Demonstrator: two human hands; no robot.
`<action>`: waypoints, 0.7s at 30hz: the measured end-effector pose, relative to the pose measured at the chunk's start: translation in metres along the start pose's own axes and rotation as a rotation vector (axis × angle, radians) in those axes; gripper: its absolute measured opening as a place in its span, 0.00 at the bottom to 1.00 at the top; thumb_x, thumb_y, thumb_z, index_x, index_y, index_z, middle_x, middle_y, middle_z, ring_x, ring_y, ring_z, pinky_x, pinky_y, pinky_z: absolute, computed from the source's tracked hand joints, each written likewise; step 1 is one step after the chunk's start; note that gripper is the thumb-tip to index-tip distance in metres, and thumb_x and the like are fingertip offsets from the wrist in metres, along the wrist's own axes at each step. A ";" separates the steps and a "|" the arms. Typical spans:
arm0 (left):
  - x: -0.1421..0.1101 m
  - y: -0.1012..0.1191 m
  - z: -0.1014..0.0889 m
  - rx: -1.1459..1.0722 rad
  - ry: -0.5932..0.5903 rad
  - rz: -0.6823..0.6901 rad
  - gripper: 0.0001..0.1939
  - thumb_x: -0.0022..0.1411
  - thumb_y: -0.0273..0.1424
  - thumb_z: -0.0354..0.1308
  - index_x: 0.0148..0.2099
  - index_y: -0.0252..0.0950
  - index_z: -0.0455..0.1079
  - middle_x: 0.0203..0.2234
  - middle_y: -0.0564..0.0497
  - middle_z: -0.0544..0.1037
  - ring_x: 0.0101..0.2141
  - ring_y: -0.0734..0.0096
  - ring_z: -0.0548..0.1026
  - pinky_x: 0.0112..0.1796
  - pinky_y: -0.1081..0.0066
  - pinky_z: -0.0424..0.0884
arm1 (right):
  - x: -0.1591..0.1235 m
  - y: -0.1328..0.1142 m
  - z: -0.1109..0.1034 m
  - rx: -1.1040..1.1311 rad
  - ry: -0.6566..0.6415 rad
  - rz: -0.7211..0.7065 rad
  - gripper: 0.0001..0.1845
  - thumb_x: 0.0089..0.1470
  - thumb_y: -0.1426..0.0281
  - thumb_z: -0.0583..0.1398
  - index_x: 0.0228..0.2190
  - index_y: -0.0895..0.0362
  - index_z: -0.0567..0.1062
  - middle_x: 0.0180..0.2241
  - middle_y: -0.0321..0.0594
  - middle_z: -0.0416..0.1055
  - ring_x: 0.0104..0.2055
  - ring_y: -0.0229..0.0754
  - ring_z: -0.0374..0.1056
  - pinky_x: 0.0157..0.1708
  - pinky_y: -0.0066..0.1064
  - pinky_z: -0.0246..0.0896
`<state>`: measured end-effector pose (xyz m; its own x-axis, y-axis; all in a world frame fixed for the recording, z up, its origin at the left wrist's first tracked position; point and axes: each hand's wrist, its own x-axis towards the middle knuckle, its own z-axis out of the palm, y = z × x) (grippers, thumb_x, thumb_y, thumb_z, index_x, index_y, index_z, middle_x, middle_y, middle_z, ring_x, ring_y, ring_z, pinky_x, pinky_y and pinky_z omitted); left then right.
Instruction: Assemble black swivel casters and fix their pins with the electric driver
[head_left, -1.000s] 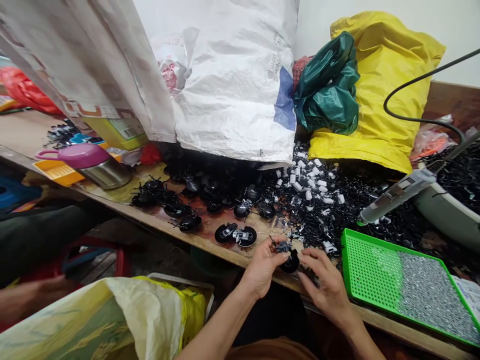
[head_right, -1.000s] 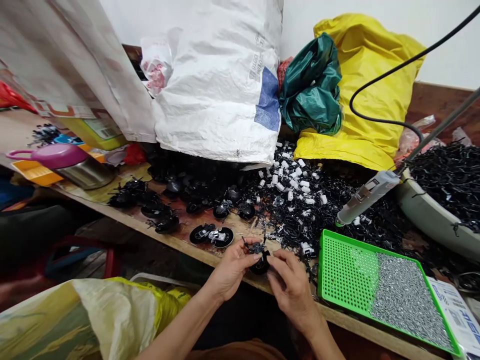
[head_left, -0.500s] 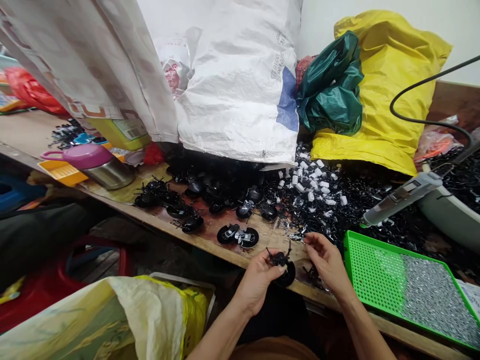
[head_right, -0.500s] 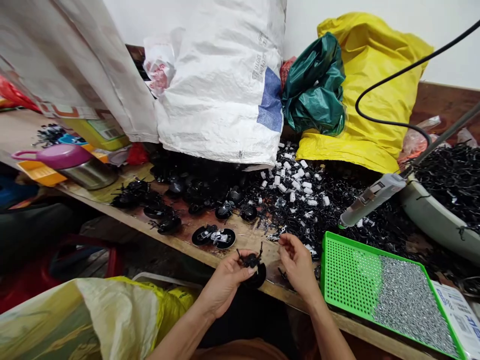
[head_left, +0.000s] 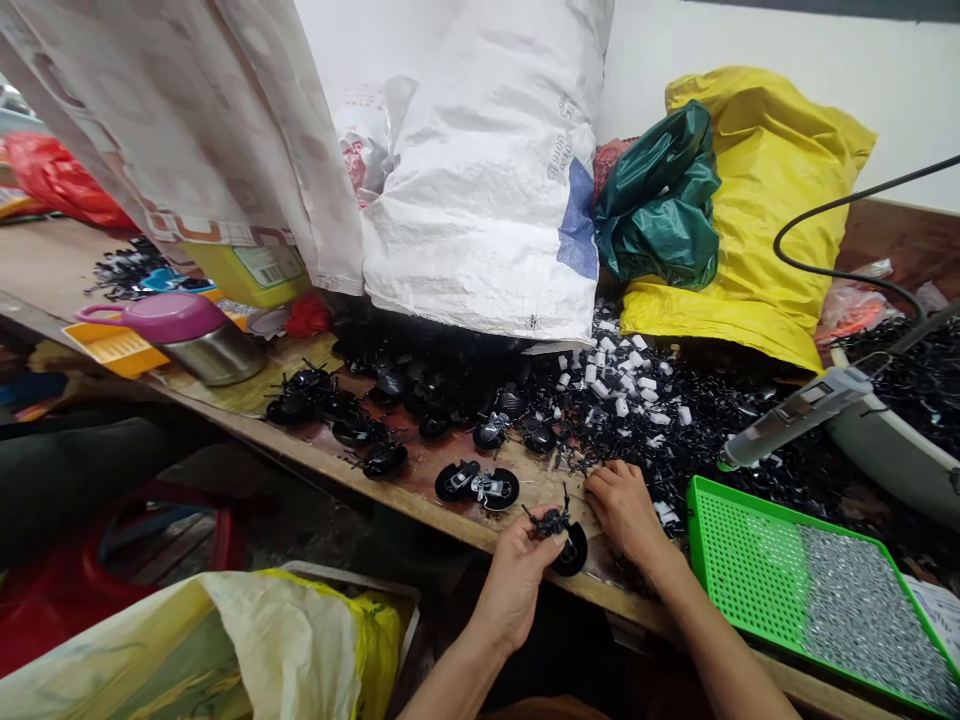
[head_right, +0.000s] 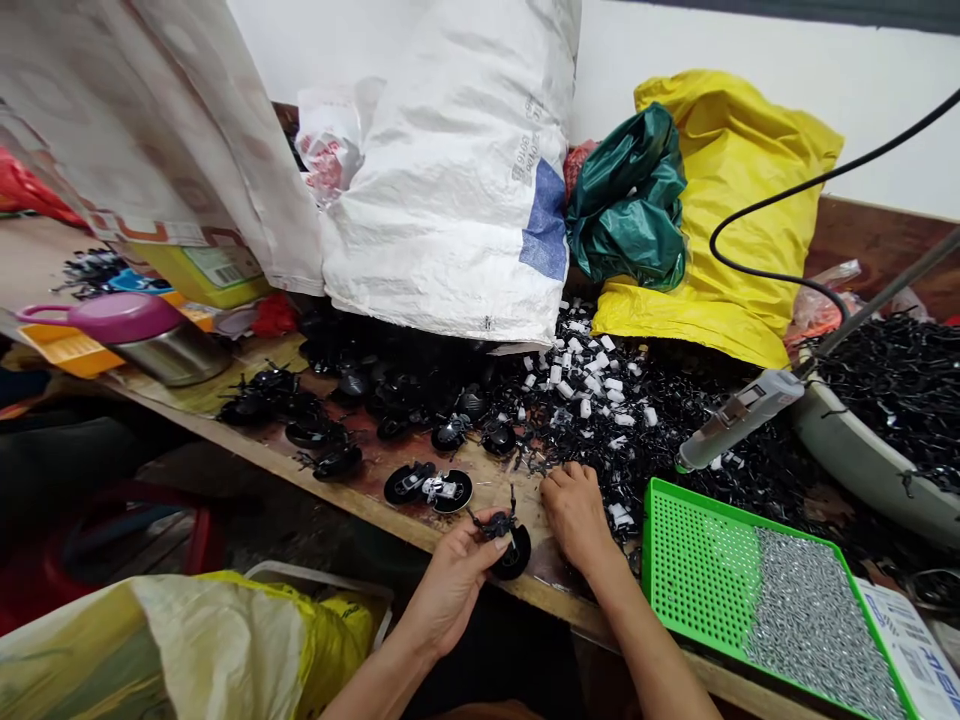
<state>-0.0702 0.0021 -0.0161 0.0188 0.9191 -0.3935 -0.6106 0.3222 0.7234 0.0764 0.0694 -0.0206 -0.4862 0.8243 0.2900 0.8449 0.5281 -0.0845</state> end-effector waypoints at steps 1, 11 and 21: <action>0.000 0.000 0.000 -0.007 -0.004 -0.008 0.14 0.41 0.25 0.63 0.34 0.33 0.69 0.28 0.53 0.73 0.31 0.76 0.67 0.35 0.76 0.61 | -0.002 0.003 -0.002 -0.005 -0.004 0.001 0.05 0.47 0.74 0.58 0.22 0.55 0.68 0.24 0.35 0.68 0.32 0.40 0.58 0.32 0.31 0.46; 0.003 0.002 -0.001 0.013 0.003 0.025 0.15 0.39 0.23 0.64 0.34 0.33 0.70 0.28 0.52 0.73 0.31 0.75 0.68 0.35 0.75 0.61 | 0.019 0.011 -0.001 -0.065 0.102 0.305 0.08 0.51 0.70 0.55 0.24 0.57 0.72 0.26 0.41 0.69 0.32 0.42 0.59 0.32 0.32 0.43; 0.006 0.002 0.004 0.053 -0.040 0.010 0.11 0.43 0.24 0.62 0.33 0.33 0.70 0.27 0.53 0.74 0.30 0.76 0.68 0.35 0.76 0.61 | 0.010 0.014 -0.032 0.062 0.097 0.257 0.08 0.53 0.72 0.53 0.30 0.54 0.73 0.32 0.36 0.72 0.36 0.38 0.63 0.35 0.29 0.45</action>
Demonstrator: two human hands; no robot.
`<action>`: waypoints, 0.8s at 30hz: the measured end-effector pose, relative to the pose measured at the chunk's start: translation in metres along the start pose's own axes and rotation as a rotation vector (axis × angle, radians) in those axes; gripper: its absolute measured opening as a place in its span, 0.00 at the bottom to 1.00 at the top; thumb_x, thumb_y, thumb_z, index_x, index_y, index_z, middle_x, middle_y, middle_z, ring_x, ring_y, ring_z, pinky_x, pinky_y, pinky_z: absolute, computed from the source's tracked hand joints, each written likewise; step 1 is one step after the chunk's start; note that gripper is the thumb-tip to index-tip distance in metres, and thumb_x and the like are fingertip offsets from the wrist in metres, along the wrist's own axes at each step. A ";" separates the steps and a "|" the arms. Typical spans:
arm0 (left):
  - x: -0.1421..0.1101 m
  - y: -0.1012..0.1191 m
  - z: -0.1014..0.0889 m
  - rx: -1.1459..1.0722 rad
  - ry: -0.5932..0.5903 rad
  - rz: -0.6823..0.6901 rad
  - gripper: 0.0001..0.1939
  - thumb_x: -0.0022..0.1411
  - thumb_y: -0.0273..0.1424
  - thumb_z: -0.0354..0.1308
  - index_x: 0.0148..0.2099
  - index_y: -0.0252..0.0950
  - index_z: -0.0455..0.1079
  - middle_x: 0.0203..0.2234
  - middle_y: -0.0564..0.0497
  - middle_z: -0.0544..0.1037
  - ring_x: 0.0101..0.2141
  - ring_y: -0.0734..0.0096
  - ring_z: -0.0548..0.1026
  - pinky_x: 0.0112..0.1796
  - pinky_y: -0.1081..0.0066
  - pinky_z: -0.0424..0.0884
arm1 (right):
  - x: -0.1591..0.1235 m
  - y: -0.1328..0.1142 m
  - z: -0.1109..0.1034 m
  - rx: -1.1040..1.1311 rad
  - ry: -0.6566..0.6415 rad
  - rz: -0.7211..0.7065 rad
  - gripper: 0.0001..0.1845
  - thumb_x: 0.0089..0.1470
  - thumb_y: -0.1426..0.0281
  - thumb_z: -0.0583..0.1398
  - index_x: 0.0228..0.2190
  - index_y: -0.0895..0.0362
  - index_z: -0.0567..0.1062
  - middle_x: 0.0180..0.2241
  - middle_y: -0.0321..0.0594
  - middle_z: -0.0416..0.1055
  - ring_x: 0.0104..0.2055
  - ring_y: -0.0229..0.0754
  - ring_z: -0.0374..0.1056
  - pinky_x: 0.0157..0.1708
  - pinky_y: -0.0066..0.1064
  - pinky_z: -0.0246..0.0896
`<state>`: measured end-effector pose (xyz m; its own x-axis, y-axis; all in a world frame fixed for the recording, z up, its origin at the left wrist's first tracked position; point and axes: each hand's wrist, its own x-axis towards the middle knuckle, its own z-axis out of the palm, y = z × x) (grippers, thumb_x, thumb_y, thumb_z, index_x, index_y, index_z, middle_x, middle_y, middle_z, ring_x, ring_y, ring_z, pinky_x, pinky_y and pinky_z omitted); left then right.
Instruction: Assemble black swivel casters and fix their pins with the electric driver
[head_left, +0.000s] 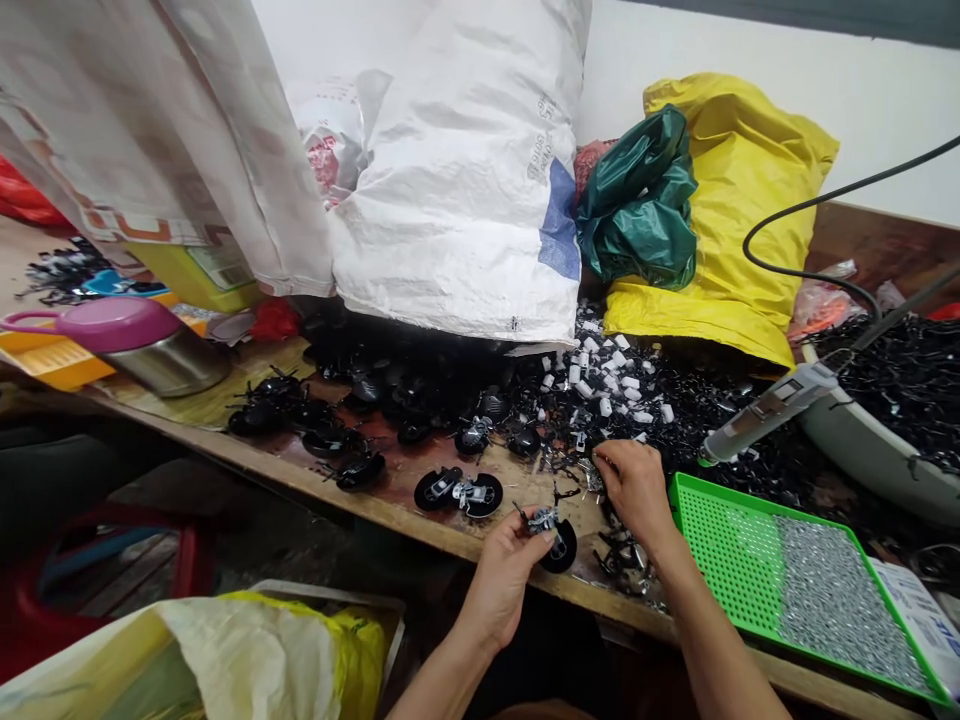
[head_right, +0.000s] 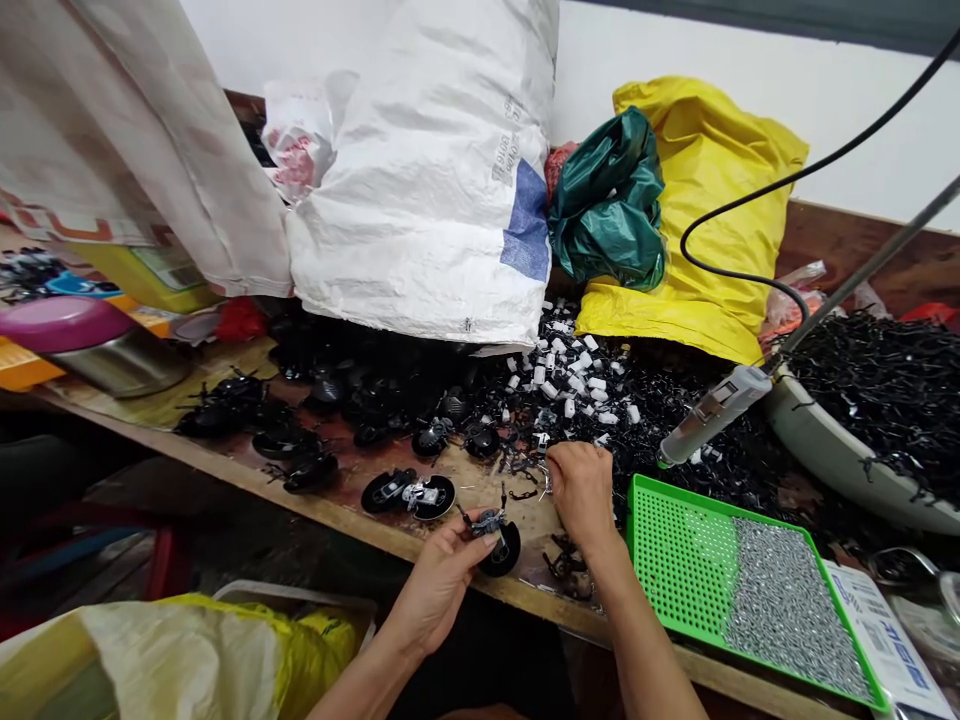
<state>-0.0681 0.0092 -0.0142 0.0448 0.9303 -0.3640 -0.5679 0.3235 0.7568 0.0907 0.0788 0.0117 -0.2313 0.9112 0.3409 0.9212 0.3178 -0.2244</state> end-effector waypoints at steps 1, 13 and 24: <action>0.000 0.000 0.000 -0.004 0.005 -0.001 0.11 0.43 0.25 0.63 0.33 0.33 0.71 0.27 0.53 0.74 0.30 0.76 0.68 0.35 0.76 0.61 | -0.007 -0.002 -0.001 0.007 -0.014 -0.024 0.08 0.53 0.74 0.53 0.31 0.55 0.72 0.33 0.37 0.72 0.36 0.39 0.63 0.35 0.29 0.45; 0.004 0.002 0.002 -0.004 0.048 -0.001 0.13 0.41 0.24 0.64 0.34 0.33 0.71 0.27 0.52 0.75 0.29 0.77 0.68 0.34 0.77 0.62 | -0.049 -0.026 0.034 -0.135 -0.062 -0.112 0.09 0.49 0.80 0.52 0.24 0.57 0.68 0.26 0.41 0.66 0.31 0.44 0.56 0.30 0.34 0.46; 0.007 0.004 0.012 -0.037 0.030 -0.032 0.14 0.39 0.23 0.64 0.34 0.32 0.70 0.25 0.52 0.75 0.26 0.77 0.69 0.30 0.77 0.64 | -0.051 0.010 -0.007 0.243 0.022 0.035 0.07 0.54 0.73 0.50 0.26 0.56 0.65 0.24 0.35 0.65 0.26 0.35 0.62 0.27 0.24 0.53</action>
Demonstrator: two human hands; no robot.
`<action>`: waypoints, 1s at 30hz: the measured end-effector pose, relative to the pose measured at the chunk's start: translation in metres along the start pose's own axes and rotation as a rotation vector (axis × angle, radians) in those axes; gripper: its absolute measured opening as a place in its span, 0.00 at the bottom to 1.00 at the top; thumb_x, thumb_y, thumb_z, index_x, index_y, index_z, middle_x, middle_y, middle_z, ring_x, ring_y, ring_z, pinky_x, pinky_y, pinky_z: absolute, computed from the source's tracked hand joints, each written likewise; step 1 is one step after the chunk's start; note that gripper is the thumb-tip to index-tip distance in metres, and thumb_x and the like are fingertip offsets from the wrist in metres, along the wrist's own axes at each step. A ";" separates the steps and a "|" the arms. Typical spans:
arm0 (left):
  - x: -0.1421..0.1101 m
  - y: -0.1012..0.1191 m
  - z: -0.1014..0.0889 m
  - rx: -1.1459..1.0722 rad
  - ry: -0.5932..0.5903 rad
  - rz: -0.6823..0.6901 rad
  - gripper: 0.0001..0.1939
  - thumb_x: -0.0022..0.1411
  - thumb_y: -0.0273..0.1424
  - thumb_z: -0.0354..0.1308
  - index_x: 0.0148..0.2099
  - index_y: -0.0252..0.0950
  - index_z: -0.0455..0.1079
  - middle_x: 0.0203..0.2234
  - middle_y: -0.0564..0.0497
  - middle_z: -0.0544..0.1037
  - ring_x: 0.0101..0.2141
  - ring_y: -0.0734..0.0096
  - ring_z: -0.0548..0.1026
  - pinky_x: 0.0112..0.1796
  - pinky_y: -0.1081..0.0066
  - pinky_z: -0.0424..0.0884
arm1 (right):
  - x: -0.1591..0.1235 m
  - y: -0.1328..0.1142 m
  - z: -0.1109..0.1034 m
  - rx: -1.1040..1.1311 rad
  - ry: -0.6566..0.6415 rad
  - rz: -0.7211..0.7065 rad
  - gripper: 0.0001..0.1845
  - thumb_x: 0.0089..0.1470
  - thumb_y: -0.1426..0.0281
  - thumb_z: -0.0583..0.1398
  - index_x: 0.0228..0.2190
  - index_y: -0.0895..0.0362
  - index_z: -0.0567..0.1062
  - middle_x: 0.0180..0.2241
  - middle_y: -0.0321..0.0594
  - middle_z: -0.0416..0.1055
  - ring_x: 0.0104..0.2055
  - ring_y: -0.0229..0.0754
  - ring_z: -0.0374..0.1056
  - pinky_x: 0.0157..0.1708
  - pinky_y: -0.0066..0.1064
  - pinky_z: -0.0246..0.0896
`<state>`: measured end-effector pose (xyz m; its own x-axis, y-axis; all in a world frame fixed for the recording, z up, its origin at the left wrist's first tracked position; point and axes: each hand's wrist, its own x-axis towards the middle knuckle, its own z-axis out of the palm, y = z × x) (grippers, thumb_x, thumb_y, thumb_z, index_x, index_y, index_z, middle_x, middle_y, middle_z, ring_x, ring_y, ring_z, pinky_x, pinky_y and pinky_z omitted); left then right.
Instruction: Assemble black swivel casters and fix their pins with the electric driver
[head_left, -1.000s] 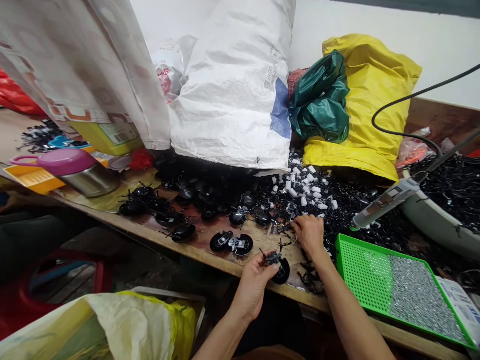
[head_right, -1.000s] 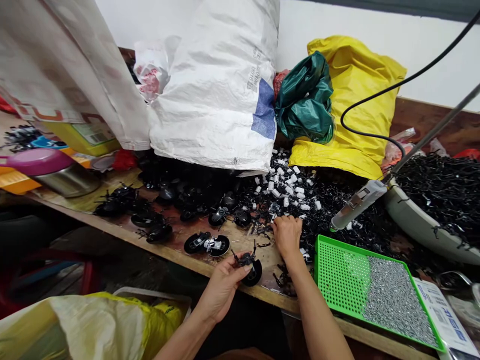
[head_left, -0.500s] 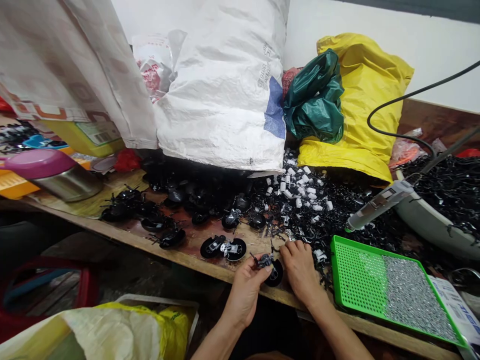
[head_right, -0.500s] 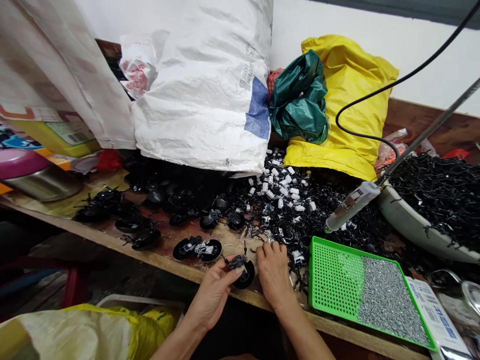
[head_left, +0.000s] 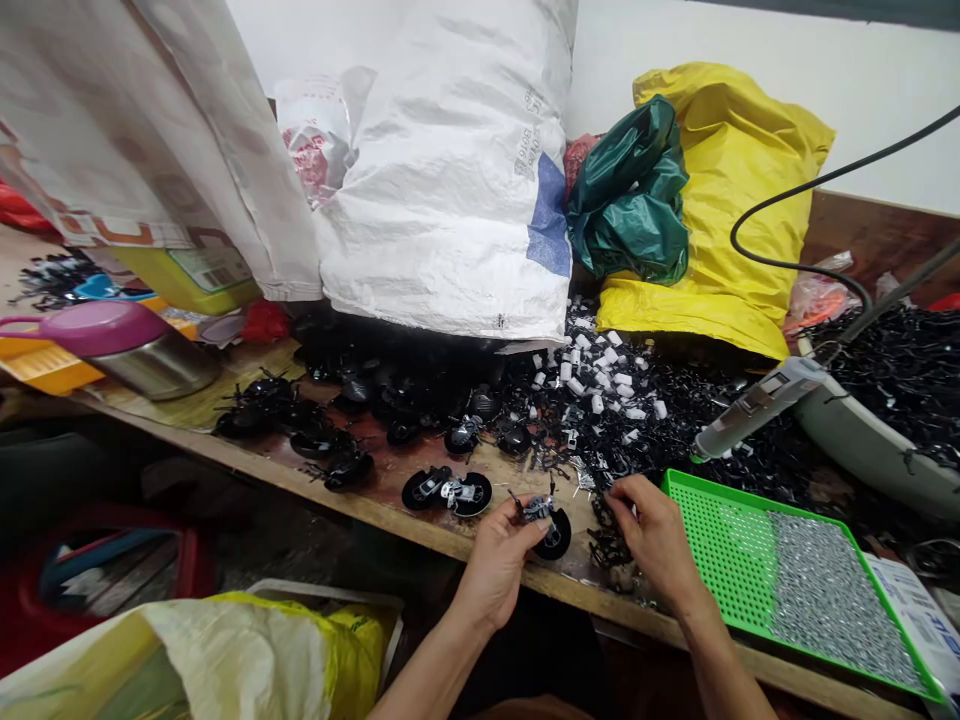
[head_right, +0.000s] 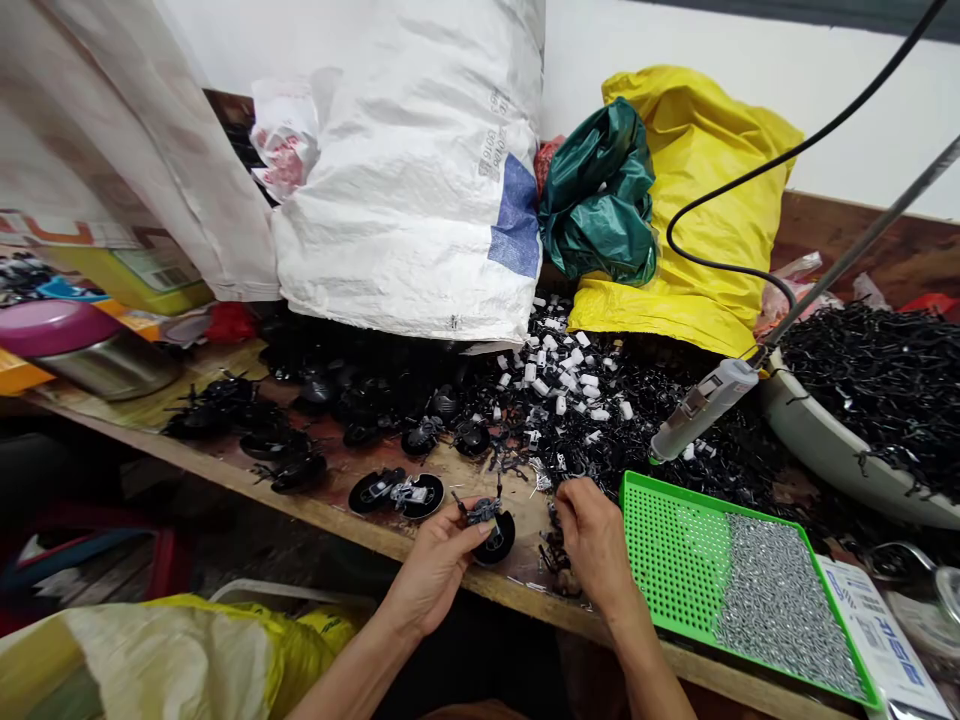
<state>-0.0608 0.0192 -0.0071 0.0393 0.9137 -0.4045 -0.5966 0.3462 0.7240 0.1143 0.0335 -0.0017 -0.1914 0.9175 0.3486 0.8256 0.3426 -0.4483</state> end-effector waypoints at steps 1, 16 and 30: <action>0.000 -0.001 0.000 -0.006 0.001 0.000 0.14 0.39 0.23 0.64 0.33 0.32 0.70 0.25 0.52 0.75 0.26 0.77 0.69 0.29 0.78 0.64 | -0.008 -0.002 -0.001 0.047 -0.031 0.004 0.06 0.53 0.74 0.51 0.26 0.56 0.65 0.24 0.35 0.65 0.26 0.35 0.62 0.26 0.24 0.53; 0.000 -0.002 0.005 -0.040 0.035 0.069 0.14 0.38 0.24 0.65 0.32 0.34 0.70 0.26 0.54 0.76 0.28 0.76 0.70 0.32 0.76 0.64 | 0.003 -0.005 0.026 0.182 0.039 0.015 0.08 0.51 0.75 0.51 0.33 0.56 0.69 0.32 0.39 0.71 0.34 0.38 0.66 0.33 0.28 0.60; 0.001 -0.009 0.003 0.018 0.057 0.080 0.16 0.36 0.22 0.65 0.33 0.32 0.71 0.24 0.53 0.75 0.27 0.76 0.70 0.31 0.77 0.63 | -0.039 0.002 -0.003 -0.243 -0.118 0.064 0.08 0.51 0.76 0.52 0.26 0.55 0.70 0.27 0.39 0.67 0.32 0.41 0.63 0.31 0.30 0.56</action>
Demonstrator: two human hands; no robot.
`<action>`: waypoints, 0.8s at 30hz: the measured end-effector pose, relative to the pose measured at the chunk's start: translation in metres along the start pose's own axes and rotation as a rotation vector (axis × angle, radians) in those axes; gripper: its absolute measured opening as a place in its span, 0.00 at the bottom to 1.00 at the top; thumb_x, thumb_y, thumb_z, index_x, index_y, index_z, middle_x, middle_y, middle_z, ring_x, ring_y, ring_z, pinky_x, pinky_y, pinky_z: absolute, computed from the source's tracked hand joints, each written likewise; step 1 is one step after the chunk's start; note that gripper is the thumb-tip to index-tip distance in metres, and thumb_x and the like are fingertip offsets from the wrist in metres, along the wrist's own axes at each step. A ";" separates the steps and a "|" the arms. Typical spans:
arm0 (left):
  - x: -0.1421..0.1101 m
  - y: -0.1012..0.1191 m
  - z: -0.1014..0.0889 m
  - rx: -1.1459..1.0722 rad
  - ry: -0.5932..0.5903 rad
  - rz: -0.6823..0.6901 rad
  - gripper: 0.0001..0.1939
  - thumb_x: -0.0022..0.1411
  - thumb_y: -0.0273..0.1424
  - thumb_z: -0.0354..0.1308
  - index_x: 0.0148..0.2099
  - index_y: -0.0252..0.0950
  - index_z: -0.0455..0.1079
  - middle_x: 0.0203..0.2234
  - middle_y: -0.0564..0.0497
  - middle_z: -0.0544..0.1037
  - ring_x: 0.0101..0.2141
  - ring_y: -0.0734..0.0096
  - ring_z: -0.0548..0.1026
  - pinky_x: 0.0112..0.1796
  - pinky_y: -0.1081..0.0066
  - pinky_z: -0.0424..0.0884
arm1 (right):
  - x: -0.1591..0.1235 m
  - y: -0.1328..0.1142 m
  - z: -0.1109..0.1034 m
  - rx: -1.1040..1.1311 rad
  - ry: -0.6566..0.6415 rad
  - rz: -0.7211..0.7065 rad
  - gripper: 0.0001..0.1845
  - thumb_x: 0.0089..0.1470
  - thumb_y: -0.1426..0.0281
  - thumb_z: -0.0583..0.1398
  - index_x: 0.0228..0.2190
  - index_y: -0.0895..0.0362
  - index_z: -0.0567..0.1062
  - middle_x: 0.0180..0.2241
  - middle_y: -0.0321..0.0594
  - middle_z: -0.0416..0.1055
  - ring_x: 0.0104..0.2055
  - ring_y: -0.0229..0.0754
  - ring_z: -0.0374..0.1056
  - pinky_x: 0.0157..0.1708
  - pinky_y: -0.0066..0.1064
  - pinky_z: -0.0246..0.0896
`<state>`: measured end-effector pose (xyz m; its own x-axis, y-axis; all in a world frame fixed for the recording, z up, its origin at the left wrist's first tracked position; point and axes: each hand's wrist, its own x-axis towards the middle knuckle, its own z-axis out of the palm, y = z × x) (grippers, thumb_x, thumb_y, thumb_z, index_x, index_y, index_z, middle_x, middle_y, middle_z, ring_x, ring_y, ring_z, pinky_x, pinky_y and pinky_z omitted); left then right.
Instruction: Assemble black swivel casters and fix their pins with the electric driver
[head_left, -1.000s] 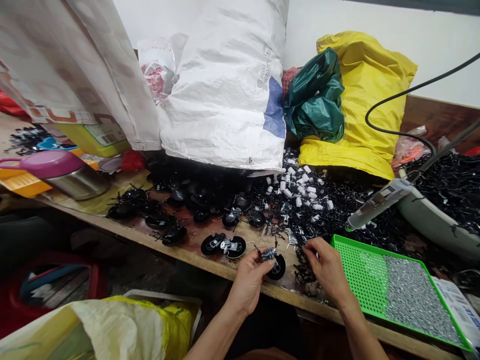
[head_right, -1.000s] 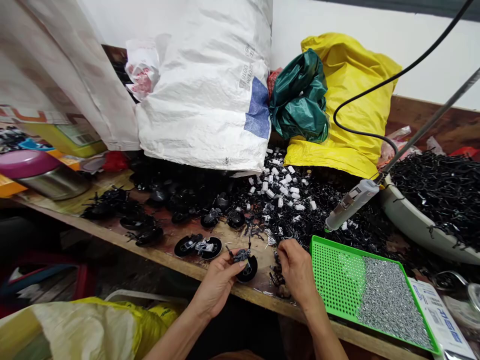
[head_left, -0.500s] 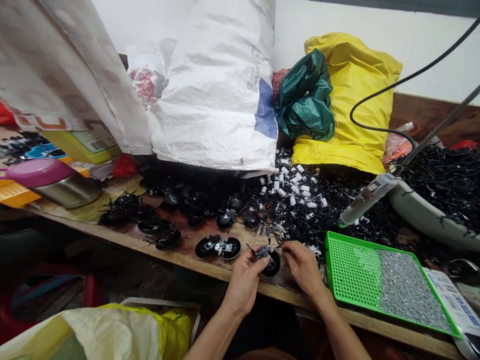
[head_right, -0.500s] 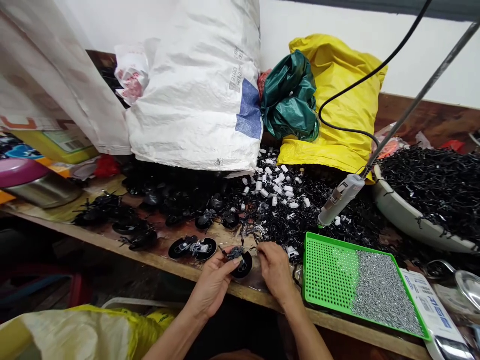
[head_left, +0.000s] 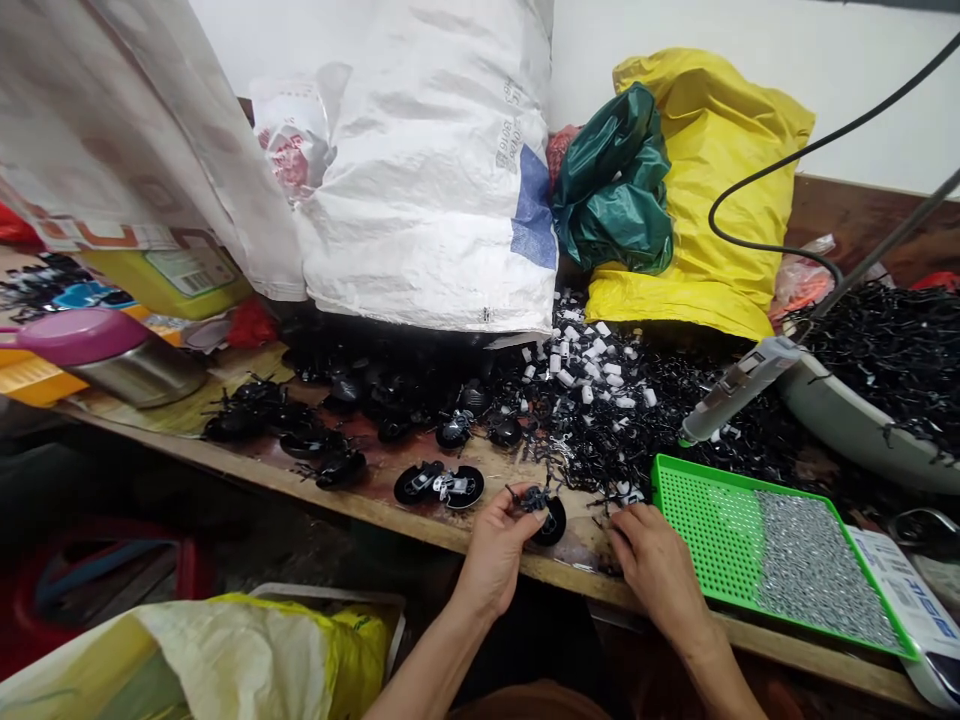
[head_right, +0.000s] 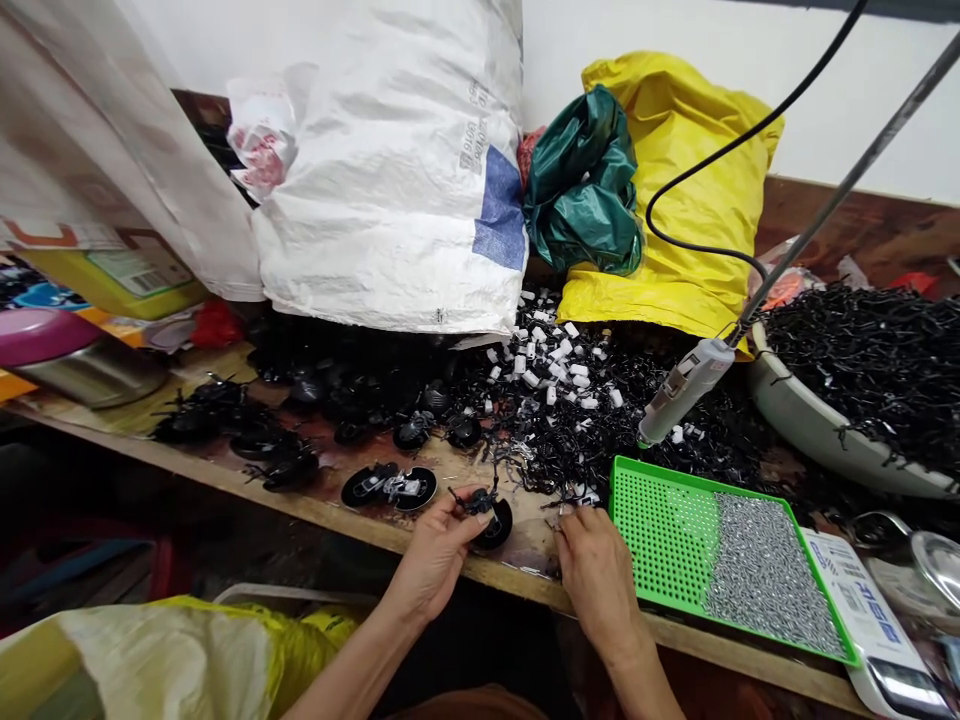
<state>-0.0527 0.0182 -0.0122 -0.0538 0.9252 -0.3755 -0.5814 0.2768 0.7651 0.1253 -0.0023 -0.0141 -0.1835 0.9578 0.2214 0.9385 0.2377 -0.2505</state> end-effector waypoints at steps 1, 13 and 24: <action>-0.001 0.000 0.001 0.001 -0.008 -0.002 0.16 0.36 0.22 0.65 0.33 0.32 0.71 0.25 0.53 0.75 0.27 0.75 0.70 0.31 0.77 0.63 | 0.005 -0.002 -0.001 -0.004 0.002 -0.006 0.08 0.51 0.75 0.52 0.26 0.55 0.70 0.27 0.39 0.67 0.33 0.41 0.63 0.32 0.30 0.55; -0.006 0.001 -0.004 0.015 -0.029 -0.006 0.12 0.38 0.23 0.64 0.30 0.32 0.71 0.24 0.53 0.74 0.26 0.75 0.69 0.31 0.76 0.63 | 0.060 -0.021 0.016 -0.157 -0.062 -0.014 0.10 0.48 0.80 0.52 0.28 0.54 0.69 0.29 0.39 0.66 0.31 0.41 0.64 0.27 0.29 0.50; 0.000 0.002 -0.005 0.035 -0.002 0.013 0.14 0.35 0.23 0.65 0.30 0.32 0.72 0.23 0.53 0.75 0.26 0.75 0.70 0.31 0.76 0.63 | 0.089 0.027 -0.007 -0.009 0.072 0.118 0.09 0.48 0.73 0.55 0.34 0.57 0.70 0.30 0.40 0.70 0.32 0.40 0.66 0.30 0.28 0.54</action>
<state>-0.0578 0.0174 -0.0132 -0.0596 0.9291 -0.3650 -0.5515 0.2742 0.7878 0.1363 0.0883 0.0059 -0.0500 0.9648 0.2583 0.9549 0.1219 -0.2707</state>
